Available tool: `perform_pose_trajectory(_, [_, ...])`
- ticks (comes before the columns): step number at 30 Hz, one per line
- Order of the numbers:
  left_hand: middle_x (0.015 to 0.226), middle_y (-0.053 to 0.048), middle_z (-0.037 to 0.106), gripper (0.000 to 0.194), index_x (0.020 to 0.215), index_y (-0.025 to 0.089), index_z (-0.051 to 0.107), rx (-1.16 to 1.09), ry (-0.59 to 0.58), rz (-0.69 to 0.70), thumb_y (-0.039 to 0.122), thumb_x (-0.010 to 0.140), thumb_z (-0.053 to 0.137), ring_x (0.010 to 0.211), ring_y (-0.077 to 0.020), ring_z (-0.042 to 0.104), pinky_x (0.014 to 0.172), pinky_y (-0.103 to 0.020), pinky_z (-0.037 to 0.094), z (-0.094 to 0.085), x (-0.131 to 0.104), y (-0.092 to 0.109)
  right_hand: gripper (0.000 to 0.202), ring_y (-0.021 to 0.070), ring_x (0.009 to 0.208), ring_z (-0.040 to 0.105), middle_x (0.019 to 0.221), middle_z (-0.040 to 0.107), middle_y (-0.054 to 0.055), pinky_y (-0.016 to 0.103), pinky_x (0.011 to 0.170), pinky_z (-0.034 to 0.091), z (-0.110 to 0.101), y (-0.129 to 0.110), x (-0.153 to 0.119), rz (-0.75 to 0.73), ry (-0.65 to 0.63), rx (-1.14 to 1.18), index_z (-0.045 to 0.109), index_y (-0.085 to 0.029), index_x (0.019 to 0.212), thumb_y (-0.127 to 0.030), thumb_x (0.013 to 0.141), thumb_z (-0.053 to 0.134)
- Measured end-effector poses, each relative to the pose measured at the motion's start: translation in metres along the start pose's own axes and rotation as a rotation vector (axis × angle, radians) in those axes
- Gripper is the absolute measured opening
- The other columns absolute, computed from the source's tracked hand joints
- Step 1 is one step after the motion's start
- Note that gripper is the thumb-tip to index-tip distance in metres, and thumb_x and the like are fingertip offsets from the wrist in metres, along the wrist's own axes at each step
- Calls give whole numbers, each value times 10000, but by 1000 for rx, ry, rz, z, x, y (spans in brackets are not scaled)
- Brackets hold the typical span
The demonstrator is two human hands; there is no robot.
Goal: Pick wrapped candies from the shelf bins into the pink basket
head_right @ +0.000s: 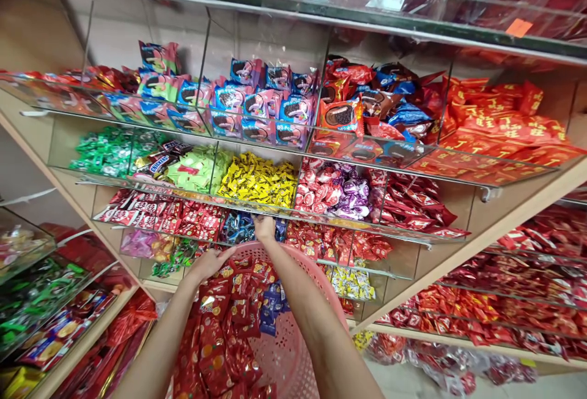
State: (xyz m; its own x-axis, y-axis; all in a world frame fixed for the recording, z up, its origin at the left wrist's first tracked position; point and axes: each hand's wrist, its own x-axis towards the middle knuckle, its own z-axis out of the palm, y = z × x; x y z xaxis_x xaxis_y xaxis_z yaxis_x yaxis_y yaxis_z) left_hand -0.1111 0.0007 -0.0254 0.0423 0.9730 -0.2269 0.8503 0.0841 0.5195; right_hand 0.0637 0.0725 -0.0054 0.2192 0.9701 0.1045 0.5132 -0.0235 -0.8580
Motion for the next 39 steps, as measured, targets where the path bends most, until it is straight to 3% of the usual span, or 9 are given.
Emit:
perform_pose_trajectory(4, [816,-158,665,764,717,168,642,-16,-2,9,800,599,229,799,-303,610,679,-340,413,-1,-1,1,269,105,401,518,566,549,-18,200,400,363,-13,2,-20,-56,-23,111,494,-185,687,-442,763,466])
perform_pose_trajectory(8, [771,-143,660,745,717,174,638,-14,31,20,793,606,238,747,-284,607,651,-318,396,-1,-3,2,291,94,338,436,425,473,-65,193,358,327,-33,10,-62,-142,-124,322,472,-202,738,-492,756,478])
perform_pose_trajectory(14, [648,-57,608,606,680,184,592,-119,30,110,716,669,302,635,-202,564,577,-256,355,6,-1,-6,304,78,332,418,424,492,-65,179,333,317,-49,25,-109,-69,-332,456,483,-195,723,-492,720,546])
perform_pose_trajectory(19, [730,-10,586,389,825,174,549,-538,81,255,530,701,456,665,-127,519,615,-212,384,1,-12,-6,301,74,334,428,407,479,-75,172,332,328,-44,31,-119,-37,-440,463,473,-194,692,-481,706,566])
perform_pose_trajectory(21, [780,-9,590,340,835,175,542,-640,31,298,478,684,510,725,-124,527,669,-214,400,-7,-22,-2,294,71,335,429,401,476,-79,168,335,331,-42,32,-122,-39,-480,460,477,-191,698,-469,706,573])
perform_pose_trajectory(27, [933,-44,643,369,850,171,663,-644,-160,349,473,681,534,912,-184,546,826,-258,398,-26,-42,6,295,65,365,454,446,484,-76,163,351,337,-40,29,-129,-44,-572,457,507,-180,713,-463,693,584])
perform_pose_trajectory(33, [978,-59,639,353,789,170,706,-599,-128,331,455,610,598,936,-198,544,862,-281,388,-19,-33,-2,274,64,368,453,466,494,-73,168,357,352,-33,24,-133,-40,-607,427,521,-191,717,-460,702,569])
perform_pose_trajectory(39, [895,-58,644,317,756,150,694,-665,-131,322,425,631,598,846,-178,555,789,-265,414,-16,-29,-7,225,64,337,435,429,478,-81,163,329,329,-32,23,-134,9,-538,493,479,-192,661,-392,694,576])
